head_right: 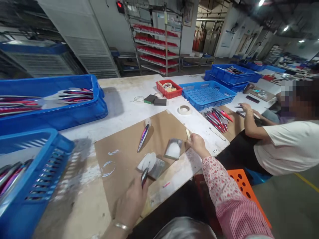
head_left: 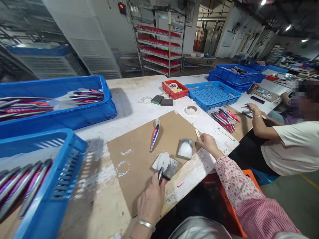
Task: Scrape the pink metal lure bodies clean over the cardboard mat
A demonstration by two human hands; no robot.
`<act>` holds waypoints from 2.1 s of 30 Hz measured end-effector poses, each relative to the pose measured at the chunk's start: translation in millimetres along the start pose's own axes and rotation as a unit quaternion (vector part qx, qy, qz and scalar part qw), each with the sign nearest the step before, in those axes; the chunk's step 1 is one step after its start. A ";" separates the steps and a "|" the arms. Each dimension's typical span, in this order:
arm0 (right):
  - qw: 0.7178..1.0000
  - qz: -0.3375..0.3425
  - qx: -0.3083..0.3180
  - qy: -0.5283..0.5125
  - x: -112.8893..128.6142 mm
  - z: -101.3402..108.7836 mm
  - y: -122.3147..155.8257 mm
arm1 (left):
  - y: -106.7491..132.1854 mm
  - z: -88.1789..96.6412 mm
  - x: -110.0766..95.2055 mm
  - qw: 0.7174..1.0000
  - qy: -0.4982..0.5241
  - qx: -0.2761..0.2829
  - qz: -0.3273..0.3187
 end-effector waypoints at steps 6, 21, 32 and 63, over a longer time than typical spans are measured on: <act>0.997 -0.011 0.056 -0.051 -8.7 -14.0 -2.2 | -0.7 -5.5 -3.6 1.000 0.000 -0.014 -0.007; 0.885 0.212 0.168 -0.378 137.5 -49.6 123.1 | 1.9 6.6 -9.2 0.998 0.012 -0.060 -0.020; 0.919 0.249 0.077 -0.296 141.4 -51.1 144.0 | -9.9 9.7 -13.6 0.998 -0.004 -0.053 0.013; 0.920 0.288 0.024 -0.265 150.7 -56.4 156.6 | -12.2 0.2 -14.9 0.998 -0.020 -0.059 0.031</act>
Point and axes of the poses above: each hand's wrist, its own y-axis away from the middle knuckle, its own z-axis out of the back of the hand, x = y × z, the point moved 9 cm from there along -y, towards the middle knuckle, and after that the axes turned 6 degrees about y, right-handed, at the moved point
